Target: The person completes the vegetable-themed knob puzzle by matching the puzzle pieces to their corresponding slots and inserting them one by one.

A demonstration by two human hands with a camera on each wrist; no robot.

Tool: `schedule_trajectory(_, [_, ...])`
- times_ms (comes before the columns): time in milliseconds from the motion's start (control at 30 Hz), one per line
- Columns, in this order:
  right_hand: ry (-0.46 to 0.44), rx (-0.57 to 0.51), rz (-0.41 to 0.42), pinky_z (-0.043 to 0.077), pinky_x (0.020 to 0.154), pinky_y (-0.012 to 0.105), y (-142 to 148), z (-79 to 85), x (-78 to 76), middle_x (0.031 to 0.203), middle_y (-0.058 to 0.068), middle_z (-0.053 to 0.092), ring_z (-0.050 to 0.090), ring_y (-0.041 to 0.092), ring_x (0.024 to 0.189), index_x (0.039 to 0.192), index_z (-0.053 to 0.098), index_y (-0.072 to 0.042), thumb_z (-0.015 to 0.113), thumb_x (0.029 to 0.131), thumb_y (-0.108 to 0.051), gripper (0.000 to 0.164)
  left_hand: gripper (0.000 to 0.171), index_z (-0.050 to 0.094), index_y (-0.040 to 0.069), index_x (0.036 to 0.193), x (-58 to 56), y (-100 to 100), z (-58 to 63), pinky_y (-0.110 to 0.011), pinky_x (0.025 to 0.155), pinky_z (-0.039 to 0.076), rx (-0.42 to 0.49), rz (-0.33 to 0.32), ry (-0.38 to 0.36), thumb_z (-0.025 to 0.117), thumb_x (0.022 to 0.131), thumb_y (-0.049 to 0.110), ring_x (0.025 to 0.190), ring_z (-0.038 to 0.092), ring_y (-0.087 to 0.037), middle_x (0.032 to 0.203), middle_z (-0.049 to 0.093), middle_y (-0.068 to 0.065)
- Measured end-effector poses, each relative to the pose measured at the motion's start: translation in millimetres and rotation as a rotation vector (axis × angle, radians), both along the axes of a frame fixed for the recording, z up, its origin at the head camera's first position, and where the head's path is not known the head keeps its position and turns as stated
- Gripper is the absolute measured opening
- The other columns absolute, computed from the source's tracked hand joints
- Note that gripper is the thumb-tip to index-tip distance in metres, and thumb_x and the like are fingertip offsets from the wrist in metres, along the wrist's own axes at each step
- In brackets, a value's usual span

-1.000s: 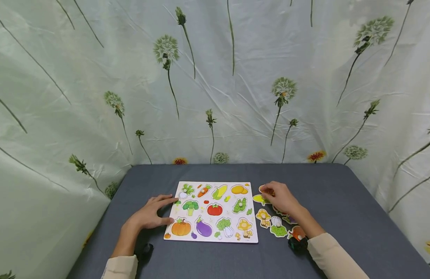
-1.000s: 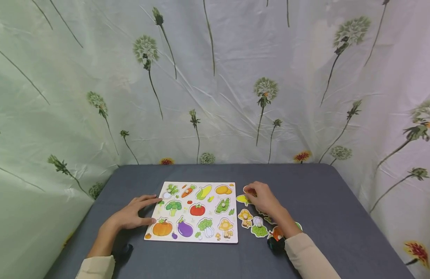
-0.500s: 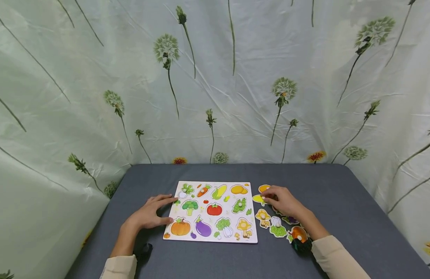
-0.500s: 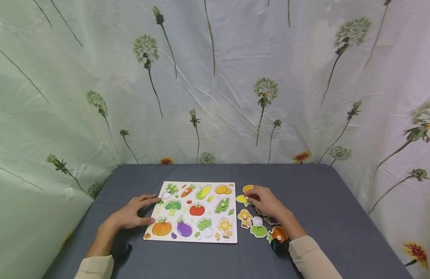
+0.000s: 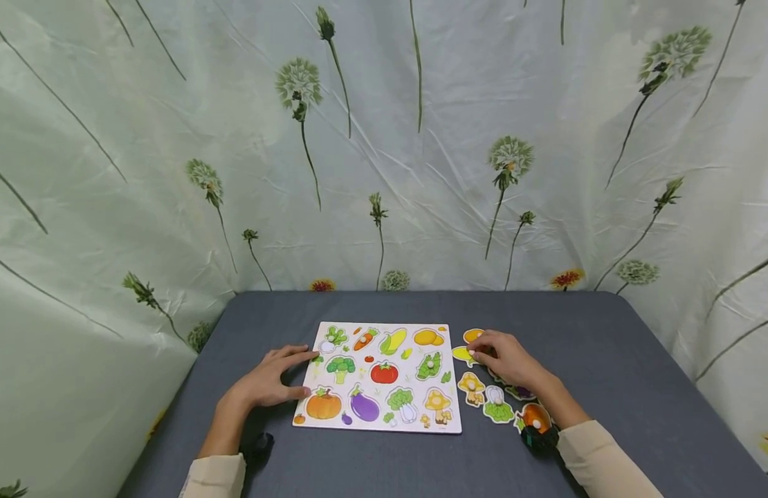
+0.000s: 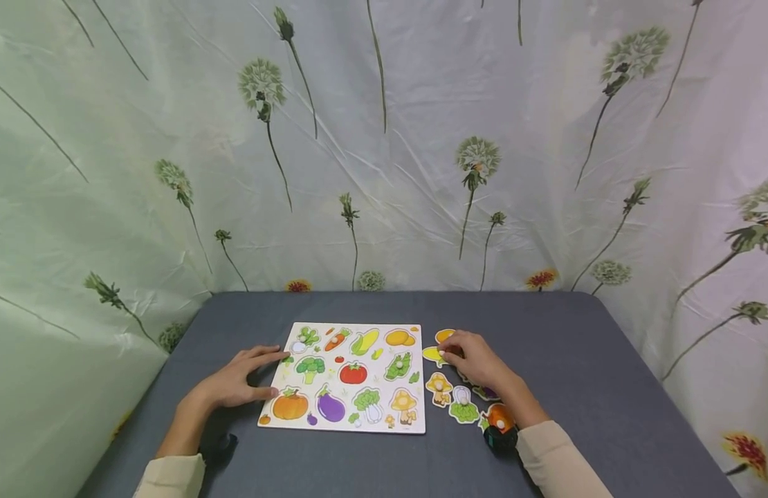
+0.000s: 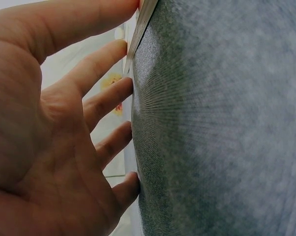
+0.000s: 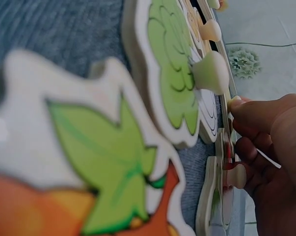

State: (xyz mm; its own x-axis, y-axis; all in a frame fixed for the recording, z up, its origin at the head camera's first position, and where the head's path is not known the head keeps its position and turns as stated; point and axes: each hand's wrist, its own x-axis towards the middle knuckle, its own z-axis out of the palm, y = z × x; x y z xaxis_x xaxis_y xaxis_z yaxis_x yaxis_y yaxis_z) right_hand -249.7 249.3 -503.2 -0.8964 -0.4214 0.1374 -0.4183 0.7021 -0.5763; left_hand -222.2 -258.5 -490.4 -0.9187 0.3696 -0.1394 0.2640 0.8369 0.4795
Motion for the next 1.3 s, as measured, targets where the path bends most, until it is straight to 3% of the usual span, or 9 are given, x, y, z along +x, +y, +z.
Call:
schedule_trajectory(267, [0.032,0.041,-0.004,0.051,0.080,0.033,1.2,9.0,2.2,0.101,-0.005,0.068,0.060,0.011,0.091,0.113,0.077,-0.014,0.068,0.099,-0.014,0.016,0.078,0.054,0.023,0.151,1.3,0.5,1.7,-0.076,0.106,0.033,0.006,-0.001,-0.002,0.080,0.082,0.046,0.143,0.035,-0.049,0.160,0.043,-0.016])
schedule_trajectory(633, [0.056,0.031,-0.078,0.052,0.079,0.035,-1.9,24.3,0.3,0.101,-0.005,0.068,0.060,0.011,0.090,0.107,0.078,-0.017,0.071,0.098,-0.025,0.013,0.077,0.054,0.022,0.152,1.7,-1.6,3.2,-0.075,0.105,0.034,0.017,-0.014,0.014,0.080,0.083,0.046,0.142,0.035,-0.048,0.160,0.043,-0.015])
schedule_trajectory(1000, [0.065,-0.021,-0.122,0.053,0.081,0.037,-18.7,25.5,-2.8,0.098,-0.004,0.068,0.061,0.011,0.088,0.104,0.078,-0.016,0.072,0.098,-0.026,0.013,0.077,0.054,0.022,0.151,1.9,0.6,4.5,-0.075,0.106,0.033,0.010,-0.006,0.002,0.080,0.083,0.047,0.143,0.035,-0.049,0.160,0.043,-0.016])
schedule_trajectory(1300, [0.103,-0.062,-0.138,0.049,0.074,0.032,-37.8,23.7,-5.8,0.093,-0.003,0.067,0.057,0.011,0.082,0.099,0.078,-0.014,0.075,0.095,-0.026,0.013,0.077,0.054,0.024,0.152,1.2,-0.3,1.8,-0.075,0.107,0.033,0.005,-0.006,-0.003,0.080,0.083,0.047,0.144,0.034,-0.047,0.160,0.043,-0.015])
